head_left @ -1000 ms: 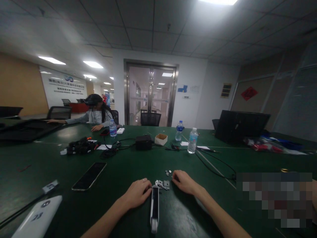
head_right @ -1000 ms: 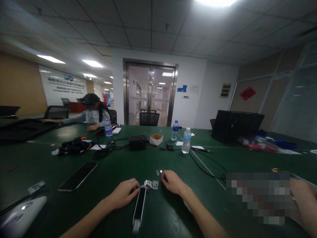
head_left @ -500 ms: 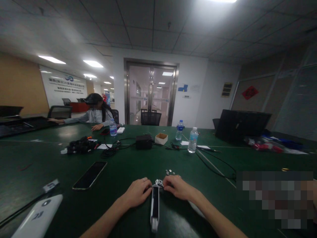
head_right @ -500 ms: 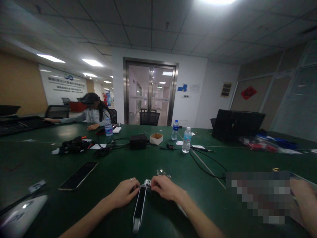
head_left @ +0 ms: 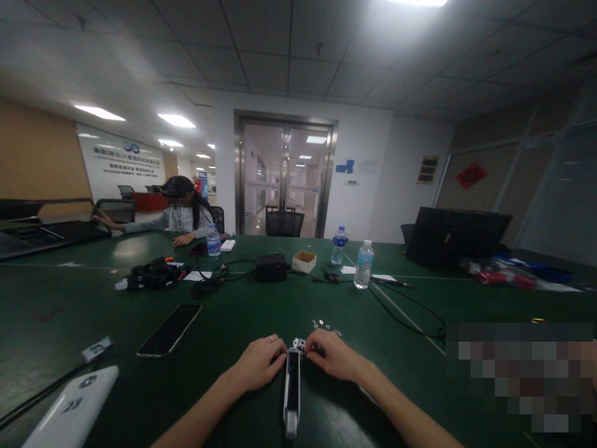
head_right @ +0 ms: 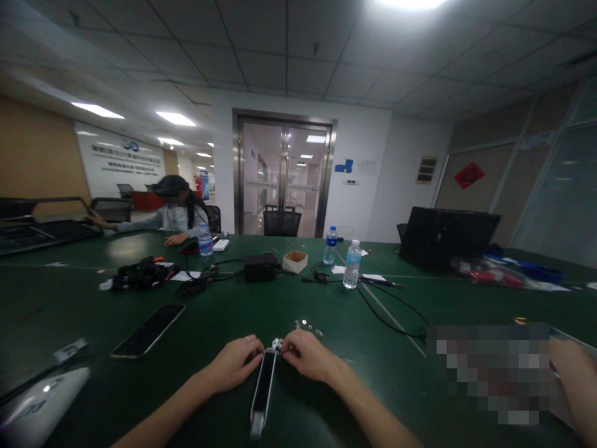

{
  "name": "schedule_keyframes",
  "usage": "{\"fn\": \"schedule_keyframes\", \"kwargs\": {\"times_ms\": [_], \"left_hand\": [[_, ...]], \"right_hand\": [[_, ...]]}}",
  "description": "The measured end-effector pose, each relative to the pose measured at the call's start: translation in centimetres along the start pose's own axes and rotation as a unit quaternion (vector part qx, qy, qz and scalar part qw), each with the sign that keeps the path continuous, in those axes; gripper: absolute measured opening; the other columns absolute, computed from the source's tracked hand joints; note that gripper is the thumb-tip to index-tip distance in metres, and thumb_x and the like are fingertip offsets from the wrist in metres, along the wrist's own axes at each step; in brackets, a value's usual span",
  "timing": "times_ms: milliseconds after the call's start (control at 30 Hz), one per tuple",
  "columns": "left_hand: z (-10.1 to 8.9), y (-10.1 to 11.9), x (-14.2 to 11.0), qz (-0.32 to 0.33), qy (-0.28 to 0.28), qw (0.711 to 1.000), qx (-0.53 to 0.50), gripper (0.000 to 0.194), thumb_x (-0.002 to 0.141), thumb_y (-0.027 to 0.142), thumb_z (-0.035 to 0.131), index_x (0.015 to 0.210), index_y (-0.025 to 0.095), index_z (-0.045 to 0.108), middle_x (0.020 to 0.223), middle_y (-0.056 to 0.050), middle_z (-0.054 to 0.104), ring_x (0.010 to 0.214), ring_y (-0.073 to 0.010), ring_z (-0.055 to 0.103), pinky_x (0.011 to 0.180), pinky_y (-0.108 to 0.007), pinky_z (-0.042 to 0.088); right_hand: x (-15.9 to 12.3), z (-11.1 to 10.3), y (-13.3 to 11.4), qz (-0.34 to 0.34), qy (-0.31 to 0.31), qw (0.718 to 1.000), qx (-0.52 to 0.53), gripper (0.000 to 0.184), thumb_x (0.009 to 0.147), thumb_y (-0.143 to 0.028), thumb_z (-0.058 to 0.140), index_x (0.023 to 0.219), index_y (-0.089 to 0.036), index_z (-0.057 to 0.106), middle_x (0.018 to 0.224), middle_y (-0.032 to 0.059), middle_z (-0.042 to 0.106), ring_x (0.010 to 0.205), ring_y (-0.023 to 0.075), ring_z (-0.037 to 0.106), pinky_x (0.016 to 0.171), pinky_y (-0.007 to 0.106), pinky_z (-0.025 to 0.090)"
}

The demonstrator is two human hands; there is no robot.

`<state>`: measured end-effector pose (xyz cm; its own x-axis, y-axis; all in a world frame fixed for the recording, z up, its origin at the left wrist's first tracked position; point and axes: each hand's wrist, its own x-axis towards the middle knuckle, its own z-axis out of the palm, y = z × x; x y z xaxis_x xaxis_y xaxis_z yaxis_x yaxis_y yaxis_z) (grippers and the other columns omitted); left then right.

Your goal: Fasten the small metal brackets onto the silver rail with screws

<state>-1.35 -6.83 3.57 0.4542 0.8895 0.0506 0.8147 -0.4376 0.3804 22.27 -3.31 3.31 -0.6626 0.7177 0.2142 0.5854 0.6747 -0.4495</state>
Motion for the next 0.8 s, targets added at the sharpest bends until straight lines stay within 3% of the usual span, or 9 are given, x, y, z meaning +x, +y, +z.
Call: {"fn": "schedule_keyframes", "kwargs": {"times_ms": [600,800], "left_hand": [[0.3,-0.2,0.1,0.007,0.008,1.0,0.021,0.022,0.096,0.031,0.042,0.099,0.021,0.061,0.096,-0.003,0.06,0.085,-0.0183,0.057,0.071,-0.027,0.044],[0.0,0.1,0.0,0.003,0.008,1.0,0.015,0.02,0.095,0.03,0.043,0.099,0.021,0.061,0.095,-0.003,0.06,0.084,-0.0187,0.058,0.072,-0.028,0.044]], "right_hand": [[0.5,1.7,0.3,-0.021,0.059,0.998,0.013,0.013,0.08,-0.018,0.066,0.092,-0.02,0.063,0.091,0.002,0.065,0.084,0.0162,0.059,0.076,0.027,0.046],[0.5,1.4,0.3,-0.009,0.047,0.999,-0.022,0.013,0.078,-0.019,0.067,0.091,-0.019,0.064,0.091,0.0032,0.064,0.085,0.0177,0.058,0.074,0.027,0.045]]}}
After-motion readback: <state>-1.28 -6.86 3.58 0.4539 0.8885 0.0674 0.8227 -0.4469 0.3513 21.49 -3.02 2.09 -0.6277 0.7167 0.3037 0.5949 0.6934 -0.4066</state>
